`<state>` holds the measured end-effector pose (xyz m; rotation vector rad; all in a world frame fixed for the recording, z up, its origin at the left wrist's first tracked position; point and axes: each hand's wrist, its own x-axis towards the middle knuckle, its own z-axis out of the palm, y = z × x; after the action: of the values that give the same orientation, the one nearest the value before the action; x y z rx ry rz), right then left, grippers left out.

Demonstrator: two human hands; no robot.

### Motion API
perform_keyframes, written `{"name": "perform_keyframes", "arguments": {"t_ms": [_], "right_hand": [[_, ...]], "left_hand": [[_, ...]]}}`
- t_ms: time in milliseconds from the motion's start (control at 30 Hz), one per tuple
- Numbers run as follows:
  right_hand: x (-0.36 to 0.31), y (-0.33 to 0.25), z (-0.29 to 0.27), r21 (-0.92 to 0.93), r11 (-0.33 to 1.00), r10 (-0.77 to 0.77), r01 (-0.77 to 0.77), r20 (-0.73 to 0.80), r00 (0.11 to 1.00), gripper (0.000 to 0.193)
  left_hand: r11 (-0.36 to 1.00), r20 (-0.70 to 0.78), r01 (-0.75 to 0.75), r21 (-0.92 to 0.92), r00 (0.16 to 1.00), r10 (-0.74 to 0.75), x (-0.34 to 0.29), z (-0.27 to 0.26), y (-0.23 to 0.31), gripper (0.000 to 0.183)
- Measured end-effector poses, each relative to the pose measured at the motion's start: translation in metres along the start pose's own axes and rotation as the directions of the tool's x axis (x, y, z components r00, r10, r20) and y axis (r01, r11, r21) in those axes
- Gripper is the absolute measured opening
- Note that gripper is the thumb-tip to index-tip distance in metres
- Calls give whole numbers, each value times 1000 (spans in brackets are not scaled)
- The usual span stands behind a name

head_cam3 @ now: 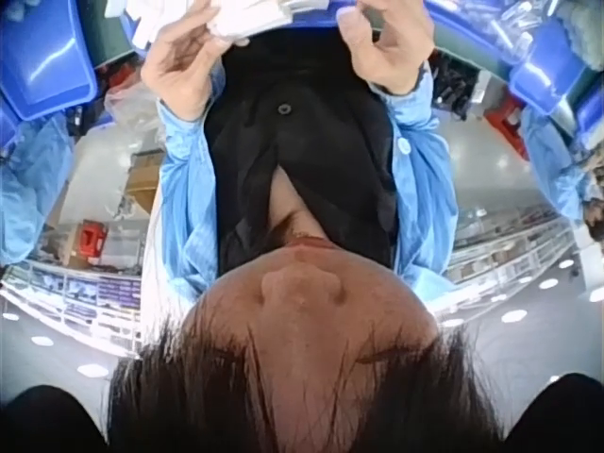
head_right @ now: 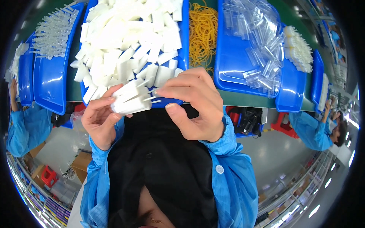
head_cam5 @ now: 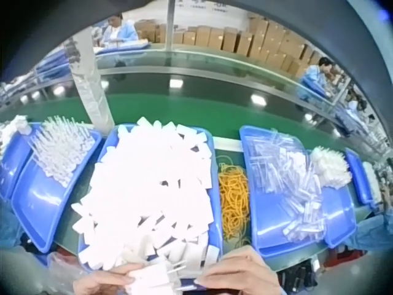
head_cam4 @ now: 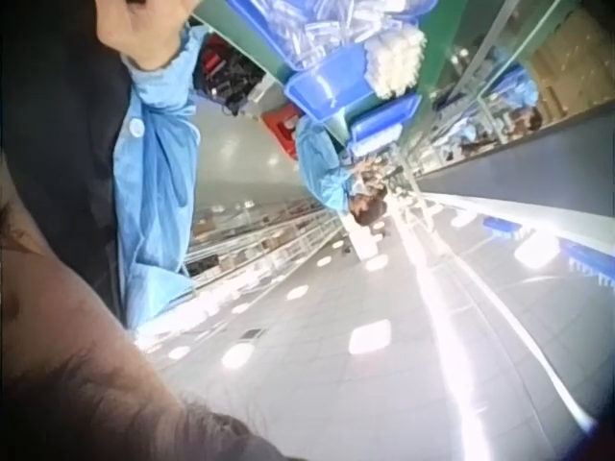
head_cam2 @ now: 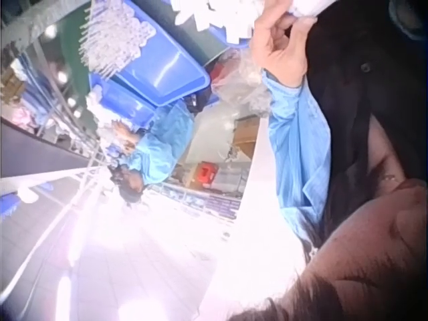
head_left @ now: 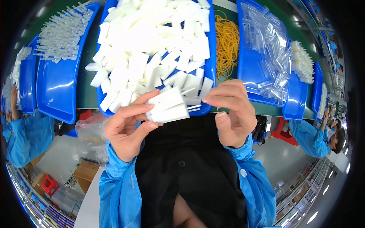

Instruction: The person slides clear plastic sleeves onto white components assembled on a base, secures the bundle with a rubber band, and fits clear plastic sleeves onto another set of white components.

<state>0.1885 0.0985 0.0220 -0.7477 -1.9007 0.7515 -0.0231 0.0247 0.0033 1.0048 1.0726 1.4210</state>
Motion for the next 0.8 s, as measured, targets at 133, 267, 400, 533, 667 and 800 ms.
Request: {"name": "perform_keyframes", "arguments": {"t_ms": [133,267,400,533,667,800], "right_hand": [[-1,-1,-7,0,1000,-3,3,-62,998,16],[0,-3,-8,25,1000,2,-1,-56,998,17],[0,-3,-14,7,1000,-13,13,-55,998,18],[4,26,-70,-639,747,31,-184,-243,969,19],[-19,45,-126,-819,372,242,-438,-369,897,29],[-25,64,-114,-855,381,266,-353,-264,927,31]], "left_hand": [[1000,-30,-28,-2,999,28,0,1,-2,27],[998,-12,-60,-2,998,60,1,2,-3,27],[997,19,-72,-11,997,72,4,4,-5,27],[996,-2,-87,-3,996,87,2,3,-4,33],[999,-58,-38,-32,998,36,5,7,-6,40],[996,-32,-16,-93,999,13,6,11,-8,42]]}}
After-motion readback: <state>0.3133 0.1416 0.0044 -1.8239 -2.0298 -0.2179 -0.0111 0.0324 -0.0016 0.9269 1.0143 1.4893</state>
